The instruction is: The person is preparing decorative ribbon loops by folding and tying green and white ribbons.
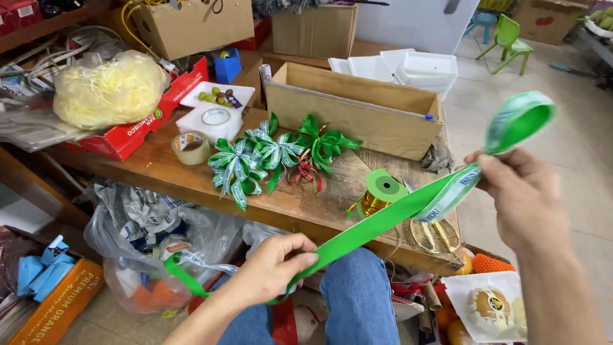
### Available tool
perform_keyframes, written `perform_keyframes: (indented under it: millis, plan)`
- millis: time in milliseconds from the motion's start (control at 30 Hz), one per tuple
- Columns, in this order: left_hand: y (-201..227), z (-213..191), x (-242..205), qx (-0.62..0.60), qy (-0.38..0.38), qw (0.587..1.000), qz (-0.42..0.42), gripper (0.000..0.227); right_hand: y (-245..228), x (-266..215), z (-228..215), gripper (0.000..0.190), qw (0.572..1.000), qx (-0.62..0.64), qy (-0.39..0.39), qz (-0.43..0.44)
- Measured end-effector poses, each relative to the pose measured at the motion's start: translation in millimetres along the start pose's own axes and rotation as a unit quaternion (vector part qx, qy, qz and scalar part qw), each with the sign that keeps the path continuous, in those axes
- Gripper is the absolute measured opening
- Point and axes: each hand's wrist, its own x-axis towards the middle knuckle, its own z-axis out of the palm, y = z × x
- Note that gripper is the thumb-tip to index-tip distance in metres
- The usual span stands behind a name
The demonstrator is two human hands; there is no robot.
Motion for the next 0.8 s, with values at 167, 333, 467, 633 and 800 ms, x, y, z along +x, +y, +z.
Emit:
perform_keyframes:
  millis: [167,333,467,633,800]
  plan:
    - [44,-8,-33,-0.012,-0.06,0.988,0.144,0.012,50,16,24,0.031,0.827,-0.556,-0.064,-0.052]
    - [103,-24,25,0.054,-0.094,0.964,0.244,0.011,107,-68,93,0.021,0.754,-0.359,-0.547,-0.059]
    - [37,-11,151,0.079,-0.185,0.979,0.032,0.002,146,-151,137,0.03,0.52,0.074,-0.791,0.314]
    - [-82,23,153,0.327,-0.14,0.934,-0.037,0.023,160,-181,139,0.016,0.547,0.35,-0.669,0.361]
    - [-123,10,72,0.162,-0.057,0.985,-0.021,0.048,177,-171,128,0.024,0.603,0.371,-0.611,0.355]
